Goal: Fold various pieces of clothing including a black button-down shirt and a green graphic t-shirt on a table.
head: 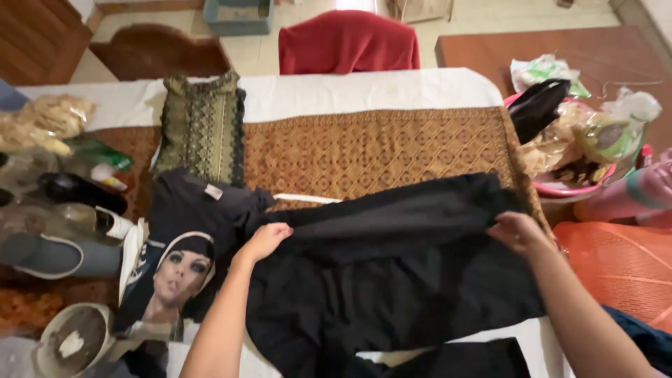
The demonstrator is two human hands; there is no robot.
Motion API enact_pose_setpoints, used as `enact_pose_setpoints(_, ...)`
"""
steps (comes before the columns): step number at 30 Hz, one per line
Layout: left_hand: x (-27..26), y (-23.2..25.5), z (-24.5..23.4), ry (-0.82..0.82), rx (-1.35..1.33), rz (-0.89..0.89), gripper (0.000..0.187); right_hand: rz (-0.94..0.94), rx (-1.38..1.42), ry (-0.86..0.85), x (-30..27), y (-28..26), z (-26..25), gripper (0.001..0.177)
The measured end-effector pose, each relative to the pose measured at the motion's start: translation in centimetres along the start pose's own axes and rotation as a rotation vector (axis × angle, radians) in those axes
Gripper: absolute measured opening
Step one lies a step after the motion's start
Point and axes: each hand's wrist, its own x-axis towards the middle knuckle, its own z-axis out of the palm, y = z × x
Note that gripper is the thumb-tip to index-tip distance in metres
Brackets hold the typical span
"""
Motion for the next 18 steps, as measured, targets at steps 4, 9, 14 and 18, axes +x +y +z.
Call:
enact_pose_setpoints(4, 2.2, -2.0, 1.3, -0.022, 0.205, -0.078, 0.031, 0.101, 0.18, -0.025, -3.3, -0.7, 5.4, 0.019)
enact_pose_setpoints(9, 1.7, 0.0, 1.5, 0.039, 0.313, -0.062, 0.031, -0.432, -0.103, 0.034, -6.4, -1.2, 7.2, 0.042)
enact_pose_setpoints(14, 1.4, 4.0, 1.7, 0.046, 0.468, -0.103, 0.029, -0.371, -0.145, 0.25, -5.6, -1.1, 7.1, 0.04)
enact_pose_setpoints(18, 2.6, 10.3, 5.7, 0.521, 1.055, -0.207, 0.018, -1.134, -0.986, 1.005, -10.0, 0.6, 13.4, 0.06)
